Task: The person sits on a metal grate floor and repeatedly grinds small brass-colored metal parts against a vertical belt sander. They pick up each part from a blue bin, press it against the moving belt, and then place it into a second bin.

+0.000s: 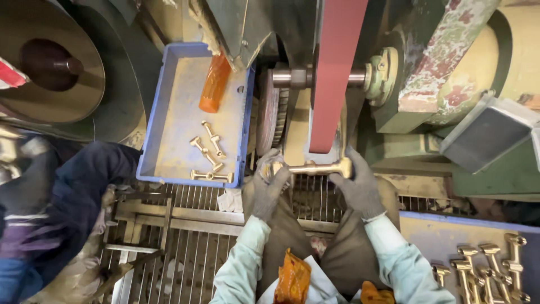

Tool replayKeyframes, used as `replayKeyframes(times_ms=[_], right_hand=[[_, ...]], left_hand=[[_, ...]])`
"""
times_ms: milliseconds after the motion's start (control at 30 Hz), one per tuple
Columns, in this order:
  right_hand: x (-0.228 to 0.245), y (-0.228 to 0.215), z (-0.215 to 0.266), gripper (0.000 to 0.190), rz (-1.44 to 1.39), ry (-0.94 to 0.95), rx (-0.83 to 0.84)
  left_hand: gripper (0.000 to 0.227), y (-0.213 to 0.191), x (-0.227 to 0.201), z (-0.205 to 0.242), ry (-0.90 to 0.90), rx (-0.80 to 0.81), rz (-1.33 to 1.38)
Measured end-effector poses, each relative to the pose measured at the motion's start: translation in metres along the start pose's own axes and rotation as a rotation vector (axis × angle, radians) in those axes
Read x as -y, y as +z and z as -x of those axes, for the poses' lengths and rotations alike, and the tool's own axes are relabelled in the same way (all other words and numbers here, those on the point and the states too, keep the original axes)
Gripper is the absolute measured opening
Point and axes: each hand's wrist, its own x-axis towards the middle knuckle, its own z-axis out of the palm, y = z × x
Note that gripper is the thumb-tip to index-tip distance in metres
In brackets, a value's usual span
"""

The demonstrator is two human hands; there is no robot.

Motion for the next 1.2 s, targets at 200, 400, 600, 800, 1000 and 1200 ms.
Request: replayKeyframes(times_ms=[200,400,600,800,1000,1200], right_hand=[[-0.01,0.022,-0.035,0.069,-0.17,0.231,0.038],[-0.015,0.035,-0.041,0.042,-0.222,0.374,0.118],[-0.021,0.044,-0.052,0.032,-0.357,0.527,0.111],[-0.025,0.05,-0.06,0.035,-0.442,0.613,0.082],[-0.013,0.037,-0.042,0.04,-0.358,0.561,0.168],[-0.01,0.022,-0.018,0.062,-0.113,0.028,0.039]], left_hand=[[0.037,0.012,0.025,-0.042,-0.11,-0.039,0.29],[0.022,0.009,0.036,-0.06,-0.347,-0.081,0.33],[0.024,0.003,0.071,-0.085,-0.478,-0.08,0.436],[0.028,-0.001,0.095,-0.111,-0.587,-0.163,0.429],[0.026,-0.005,0.054,-0.079,-0.541,-0.127,0.294],[0.025,-0.003,0.029,-0.041,-0.008,0.011,0.228]])
